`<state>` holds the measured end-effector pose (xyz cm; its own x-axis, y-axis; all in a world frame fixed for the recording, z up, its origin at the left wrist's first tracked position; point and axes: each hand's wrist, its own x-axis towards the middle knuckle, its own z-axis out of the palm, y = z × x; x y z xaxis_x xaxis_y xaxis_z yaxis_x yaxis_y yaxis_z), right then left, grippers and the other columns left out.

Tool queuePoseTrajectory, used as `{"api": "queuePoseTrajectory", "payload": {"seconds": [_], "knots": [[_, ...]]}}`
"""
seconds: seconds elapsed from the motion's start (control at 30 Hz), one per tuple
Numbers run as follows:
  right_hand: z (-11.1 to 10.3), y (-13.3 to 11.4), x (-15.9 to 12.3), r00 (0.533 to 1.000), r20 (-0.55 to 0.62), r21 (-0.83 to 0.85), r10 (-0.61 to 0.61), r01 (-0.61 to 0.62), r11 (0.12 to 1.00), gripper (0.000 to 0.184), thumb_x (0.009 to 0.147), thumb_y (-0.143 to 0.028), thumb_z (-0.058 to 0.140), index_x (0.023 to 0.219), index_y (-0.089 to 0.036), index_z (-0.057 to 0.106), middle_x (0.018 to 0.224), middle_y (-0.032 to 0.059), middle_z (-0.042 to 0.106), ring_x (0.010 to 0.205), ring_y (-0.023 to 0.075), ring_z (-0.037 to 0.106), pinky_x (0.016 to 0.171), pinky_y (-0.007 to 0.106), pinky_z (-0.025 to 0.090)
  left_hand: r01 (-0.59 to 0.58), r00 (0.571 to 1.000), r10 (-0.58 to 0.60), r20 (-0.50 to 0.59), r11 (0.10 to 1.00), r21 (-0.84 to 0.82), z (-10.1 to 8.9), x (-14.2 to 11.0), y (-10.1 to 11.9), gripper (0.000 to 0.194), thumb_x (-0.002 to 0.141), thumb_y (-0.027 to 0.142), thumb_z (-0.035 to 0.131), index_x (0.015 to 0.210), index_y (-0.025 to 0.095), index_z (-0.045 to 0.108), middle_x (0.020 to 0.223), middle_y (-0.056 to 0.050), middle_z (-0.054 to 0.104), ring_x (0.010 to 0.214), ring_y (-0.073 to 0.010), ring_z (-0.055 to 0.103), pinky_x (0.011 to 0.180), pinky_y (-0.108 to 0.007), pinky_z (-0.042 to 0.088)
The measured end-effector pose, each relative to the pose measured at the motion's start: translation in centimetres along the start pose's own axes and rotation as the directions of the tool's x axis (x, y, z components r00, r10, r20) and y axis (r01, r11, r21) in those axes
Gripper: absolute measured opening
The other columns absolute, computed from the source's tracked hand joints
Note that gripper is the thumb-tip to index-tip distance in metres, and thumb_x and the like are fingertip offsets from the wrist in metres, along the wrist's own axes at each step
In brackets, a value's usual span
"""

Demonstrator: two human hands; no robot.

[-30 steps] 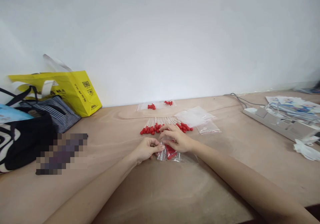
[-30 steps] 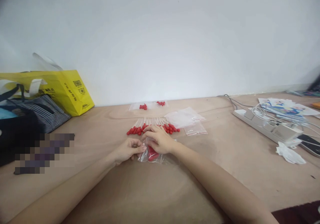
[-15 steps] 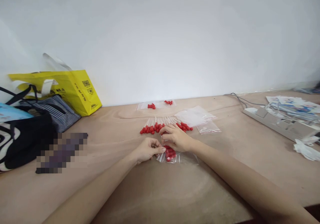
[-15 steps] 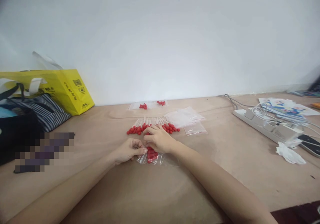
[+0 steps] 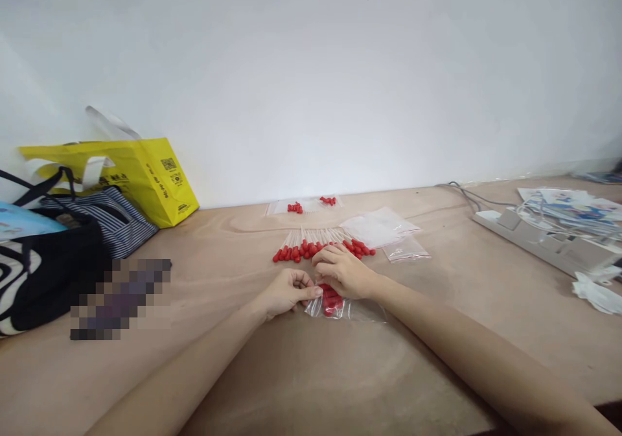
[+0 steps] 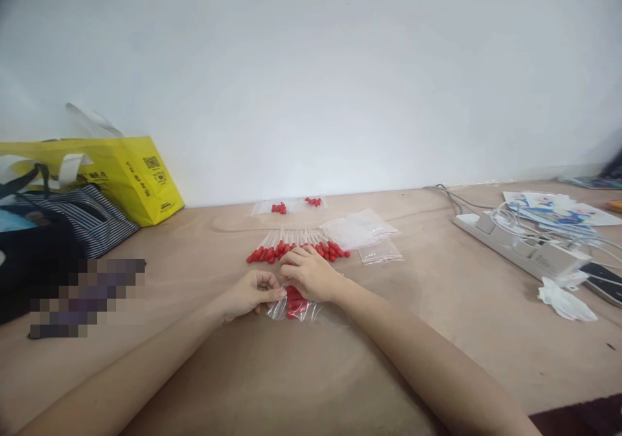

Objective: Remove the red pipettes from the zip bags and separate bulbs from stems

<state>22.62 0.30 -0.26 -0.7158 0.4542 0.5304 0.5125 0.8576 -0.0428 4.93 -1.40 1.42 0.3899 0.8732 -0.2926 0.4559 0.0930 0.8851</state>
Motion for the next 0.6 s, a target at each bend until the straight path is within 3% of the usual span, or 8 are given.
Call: {"api": "queuePoseTrajectory", "payload": {"seconds": [0.43,0.6], "knots": [[-0.29,0.05,-0.02,1.000,-0.003,-0.056,-0.009,0.008,0.998,0.013,0.084,-0.017,0.042,0.080,-0.016,0.054,0.096,0.0053,0.058,0.088,0.0156,0.046,0.076,0.030,0.031,0.075,0.997,-0.073,0.016,0.980,-0.183,-0.68,0.26,-0.12,0.043,0.049,0.048,0.070,0.057,0.015,0.044,0.049,0.007,0.050,0.046,-0.0062,0.046,0.047,-0.020,0.037],[0.18,0.11,-0.05,0.999,0.045,-0.027,-0.026,0.027,0.999,0.012,0.084,-0.017,0.044,0.079,-0.017,0.055,0.086,0.0035,0.060,0.088,0.0152,0.047,0.079,0.030,0.029,-0.050,0.999,0.048,-0.020,0.984,-0.174,-0.23,0.36,-0.44,0.039,0.052,0.040,0.069,0.055,0.016,0.039,0.042,0.009,0.043,0.041,-0.0040,0.036,0.043,-0.017,0.026]]}}
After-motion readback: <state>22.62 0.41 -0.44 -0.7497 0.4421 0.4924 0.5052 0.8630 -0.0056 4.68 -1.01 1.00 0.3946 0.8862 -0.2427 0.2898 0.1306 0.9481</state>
